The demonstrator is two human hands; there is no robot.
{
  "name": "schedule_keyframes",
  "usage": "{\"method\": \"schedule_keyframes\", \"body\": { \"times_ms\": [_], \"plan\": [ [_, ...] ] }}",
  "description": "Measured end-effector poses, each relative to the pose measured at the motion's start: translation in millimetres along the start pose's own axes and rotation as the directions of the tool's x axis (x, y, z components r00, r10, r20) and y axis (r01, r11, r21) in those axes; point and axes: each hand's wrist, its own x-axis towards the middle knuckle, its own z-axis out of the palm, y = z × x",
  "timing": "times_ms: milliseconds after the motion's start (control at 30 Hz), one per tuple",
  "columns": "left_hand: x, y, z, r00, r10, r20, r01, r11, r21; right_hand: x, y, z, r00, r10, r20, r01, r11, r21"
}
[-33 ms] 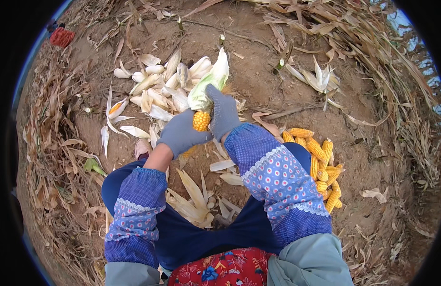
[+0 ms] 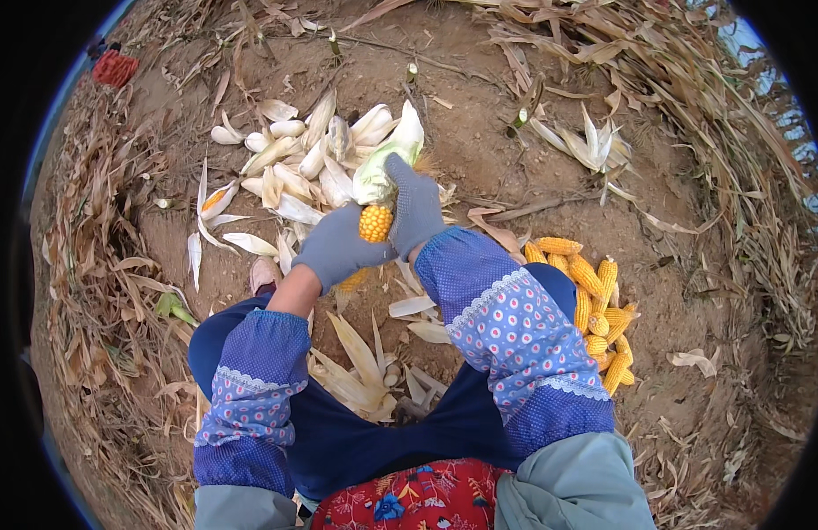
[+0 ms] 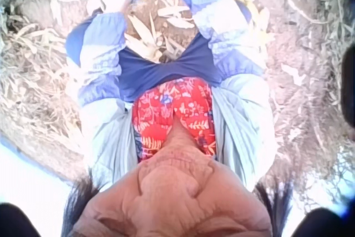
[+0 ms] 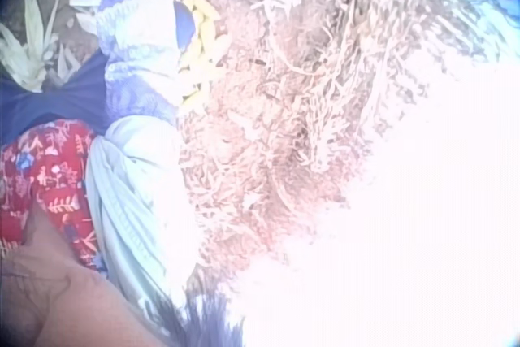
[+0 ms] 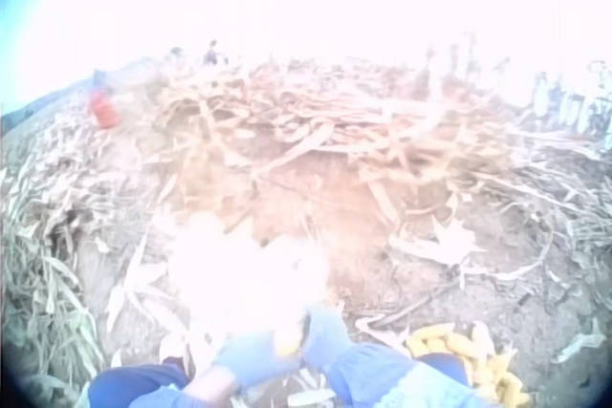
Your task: The person sits on the ground in a cornfield and shucks corn cobs by hand, removing the husks and silk. They place the shucked cobs into a growing pile to the right and discard the husks to the left.
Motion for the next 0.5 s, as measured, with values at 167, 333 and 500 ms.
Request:
{"method": "schedule_keyframes", "body": {
  "times_ms": [167,333,500],
  "plan": [
    [15,-16,18,0.989,0.143,-0.033,-0.145,0.909,-0.392,-6,-9,12,0.987,-0.161,0.003,0.161,0.984,-0.082],
    [19,-14,49,0.999,0.026,-0.023,-0.033,0.517,-0.855,-10,-20,23,0.97,-0.225,-0.089,0.203,0.956,-0.213],
    [5,-1,51,0.995,0.013,0.097,0.09,0.251,-0.964,-9,-25,19,0.995,-0.073,-0.062,0.06,0.979,-0.194]
  ]
}}
